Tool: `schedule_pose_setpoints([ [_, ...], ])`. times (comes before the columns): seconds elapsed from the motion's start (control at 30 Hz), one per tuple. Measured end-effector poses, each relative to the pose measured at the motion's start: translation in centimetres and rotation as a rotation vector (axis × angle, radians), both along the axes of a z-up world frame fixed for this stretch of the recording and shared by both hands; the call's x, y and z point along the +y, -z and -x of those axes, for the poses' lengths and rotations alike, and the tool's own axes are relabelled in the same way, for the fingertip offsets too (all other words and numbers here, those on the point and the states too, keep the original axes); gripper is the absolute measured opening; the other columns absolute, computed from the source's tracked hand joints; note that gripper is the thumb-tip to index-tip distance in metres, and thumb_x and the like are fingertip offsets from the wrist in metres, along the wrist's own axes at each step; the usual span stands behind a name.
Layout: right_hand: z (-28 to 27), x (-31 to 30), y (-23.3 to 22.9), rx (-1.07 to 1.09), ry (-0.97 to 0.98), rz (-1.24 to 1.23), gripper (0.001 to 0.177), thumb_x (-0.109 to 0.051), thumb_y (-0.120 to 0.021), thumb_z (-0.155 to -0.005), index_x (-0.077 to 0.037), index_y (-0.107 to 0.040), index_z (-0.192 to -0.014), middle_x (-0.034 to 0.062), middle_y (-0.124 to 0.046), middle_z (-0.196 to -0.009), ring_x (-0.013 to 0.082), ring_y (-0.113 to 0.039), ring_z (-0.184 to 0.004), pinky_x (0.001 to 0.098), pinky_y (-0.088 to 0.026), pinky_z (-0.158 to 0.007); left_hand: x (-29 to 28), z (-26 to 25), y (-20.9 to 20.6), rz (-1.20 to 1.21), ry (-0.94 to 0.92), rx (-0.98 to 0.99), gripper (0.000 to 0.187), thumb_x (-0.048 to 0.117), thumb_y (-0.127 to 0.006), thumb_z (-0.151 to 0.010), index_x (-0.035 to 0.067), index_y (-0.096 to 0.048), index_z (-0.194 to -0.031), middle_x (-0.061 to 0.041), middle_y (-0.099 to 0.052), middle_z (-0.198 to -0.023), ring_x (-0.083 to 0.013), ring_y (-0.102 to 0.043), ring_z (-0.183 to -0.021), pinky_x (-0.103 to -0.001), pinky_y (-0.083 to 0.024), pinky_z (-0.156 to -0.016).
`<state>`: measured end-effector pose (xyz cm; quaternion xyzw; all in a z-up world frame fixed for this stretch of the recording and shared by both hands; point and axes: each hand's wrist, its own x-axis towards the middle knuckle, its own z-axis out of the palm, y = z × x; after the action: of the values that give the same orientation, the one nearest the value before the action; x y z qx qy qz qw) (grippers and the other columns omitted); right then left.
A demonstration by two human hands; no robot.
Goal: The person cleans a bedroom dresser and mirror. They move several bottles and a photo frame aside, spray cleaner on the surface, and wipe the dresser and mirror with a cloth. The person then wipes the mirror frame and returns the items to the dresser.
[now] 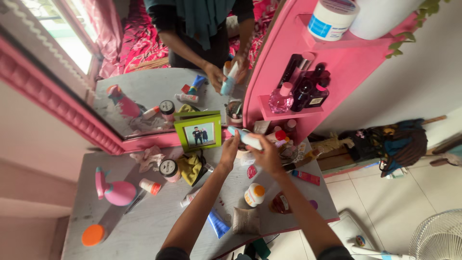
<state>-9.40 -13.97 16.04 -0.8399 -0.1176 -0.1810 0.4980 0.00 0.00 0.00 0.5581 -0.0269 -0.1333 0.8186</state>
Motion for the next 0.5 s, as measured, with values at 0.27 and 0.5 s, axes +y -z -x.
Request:
schedule_pose_setpoints([
  [0.27,-2.2,-11.6,-2.3,-0.055,0.231,0.467,0.034,-0.012,-0.074,-0.088,-0.006,-0.063,-0.120,0.0229,-0.065,-0.115,0.0442,-0.068,-0.094,0.0487,-0.056,-0.079,-4.0,-0.4,-4.4,-0.177,-0.061,-0.080,0.039,0.039,-0.058,-0.102,0.010,-0.064,-0.128,-0.007,-0.068,-0.113,-0.0142,-0.064,-0.094,-0.029,-0.052,-0.084],
  [0.5,-10.5,-18.0,3.8,-0.077,0.016,0.387,0.033,-0.012,-0.066,-0.096,0.001,-0.053,-0.123,0.0211,-0.065,-0.110,0.0403,-0.065,-0.104,0.0488,-0.052,-0.086,-6.3,-1.0,-4.0,-0.495,-0.148,-0.386,0.034,0.016,-0.072,-0.092,0.009,-0.064,-0.125,-0.007,-0.068,-0.115,-0.0158,-0.064,-0.087,-0.031,-0.055,-0.077],
])
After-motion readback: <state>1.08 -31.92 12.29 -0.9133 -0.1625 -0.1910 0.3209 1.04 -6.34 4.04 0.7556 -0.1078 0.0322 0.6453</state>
